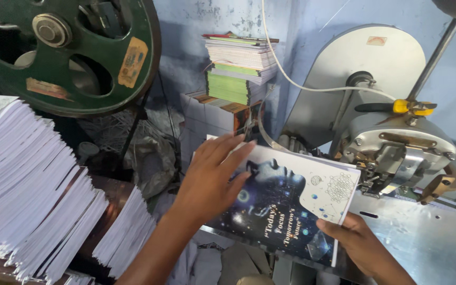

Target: The person repeatedly picks up a book from a stack, places it on a binding machine, and operates the machine to bind the book. The person then places the bound book onto a separate stack. This process is repeated multiple times throughout the video.

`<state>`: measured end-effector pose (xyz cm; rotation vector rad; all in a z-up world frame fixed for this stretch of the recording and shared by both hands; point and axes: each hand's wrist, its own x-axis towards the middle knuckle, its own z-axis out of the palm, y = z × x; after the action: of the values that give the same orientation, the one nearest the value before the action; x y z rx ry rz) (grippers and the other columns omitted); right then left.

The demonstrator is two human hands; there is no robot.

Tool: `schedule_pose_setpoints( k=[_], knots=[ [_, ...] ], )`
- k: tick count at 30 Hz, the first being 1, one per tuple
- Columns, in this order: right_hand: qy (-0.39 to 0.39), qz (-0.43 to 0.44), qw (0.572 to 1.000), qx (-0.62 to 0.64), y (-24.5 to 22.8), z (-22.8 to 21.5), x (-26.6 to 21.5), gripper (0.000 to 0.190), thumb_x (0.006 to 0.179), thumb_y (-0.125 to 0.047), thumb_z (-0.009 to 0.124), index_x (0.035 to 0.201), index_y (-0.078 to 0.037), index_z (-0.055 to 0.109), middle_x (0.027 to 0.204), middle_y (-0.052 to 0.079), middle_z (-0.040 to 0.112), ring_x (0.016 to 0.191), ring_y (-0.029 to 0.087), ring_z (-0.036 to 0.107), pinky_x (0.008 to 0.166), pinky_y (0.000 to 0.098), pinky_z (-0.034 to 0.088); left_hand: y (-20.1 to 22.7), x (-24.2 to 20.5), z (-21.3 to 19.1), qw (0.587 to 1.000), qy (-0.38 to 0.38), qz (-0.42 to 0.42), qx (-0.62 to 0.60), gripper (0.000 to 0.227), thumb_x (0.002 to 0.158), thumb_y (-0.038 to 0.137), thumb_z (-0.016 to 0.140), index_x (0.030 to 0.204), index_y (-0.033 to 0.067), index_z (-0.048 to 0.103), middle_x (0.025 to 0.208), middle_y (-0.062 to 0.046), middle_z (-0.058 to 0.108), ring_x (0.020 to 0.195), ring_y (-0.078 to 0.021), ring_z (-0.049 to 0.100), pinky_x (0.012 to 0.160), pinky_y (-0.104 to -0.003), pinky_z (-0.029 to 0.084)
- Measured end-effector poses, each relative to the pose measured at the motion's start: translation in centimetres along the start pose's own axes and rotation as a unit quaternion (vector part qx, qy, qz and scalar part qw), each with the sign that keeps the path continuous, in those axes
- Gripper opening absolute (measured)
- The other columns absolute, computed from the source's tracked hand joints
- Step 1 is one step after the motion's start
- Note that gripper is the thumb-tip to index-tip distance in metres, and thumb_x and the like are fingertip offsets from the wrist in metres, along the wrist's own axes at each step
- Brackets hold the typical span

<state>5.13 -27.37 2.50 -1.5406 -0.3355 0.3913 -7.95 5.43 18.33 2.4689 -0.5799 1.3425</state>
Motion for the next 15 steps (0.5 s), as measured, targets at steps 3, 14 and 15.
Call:
schedule_pose_setpoints(
  k=[3,14,15],
  knots=[
    [0.001,-0.012,0.999,-0.052,-0.3,-1.4,-0.4,0.045,0.087,-0.019,0.072,0.128,0.000,0.073,0.130,0.009,0.077,0.123,0.017,0.065,0.108,0.0353,0.044,-0.2,2.4,1.5,0.996,-0.067,0.014,-0.058,0.056,0.080,0.018,0.079,0.133,0.0072,0.064,0.135,-0.015,0.062,0.130,-0.0374,0.055,0.109,-0.050,0.039],
    [0.074,0.009,0.993,-0.086,0.9,-4.1,0.1,0.047,0.089,-0.025,0.071,0.127,0.001,0.074,0.126,0.013,0.079,0.120,0.019,0.065,0.107,0.0359,0.044,0.7,4.2,6.6,0.989,-0.078,0.010,-0.122,0.035,0.081,0.011,0.079,0.116,0.0121,0.075,0.114,-0.008,0.065,0.110,-0.0289,0.062,0.095,-0.043,0.049],
    [0.076,0.002,0.994,-0.084,1.1,-4.1,0.2,0.047,0.090,-0.025,0.071,0.128,0.002,0.074,0.126,0.014,0.078,0.119,0.020,0.065,0.106,0.0360,0.044,1.0,3.9,6.8,0.988,-0.075,0.002,-0.132,0.035,0.081,0.011,0.079,0.116,0.0125,0.075,0.112,-0.008,0.064,0.108,-0.0287,0.062,0.094,-0.043,0.049]
  ],
)
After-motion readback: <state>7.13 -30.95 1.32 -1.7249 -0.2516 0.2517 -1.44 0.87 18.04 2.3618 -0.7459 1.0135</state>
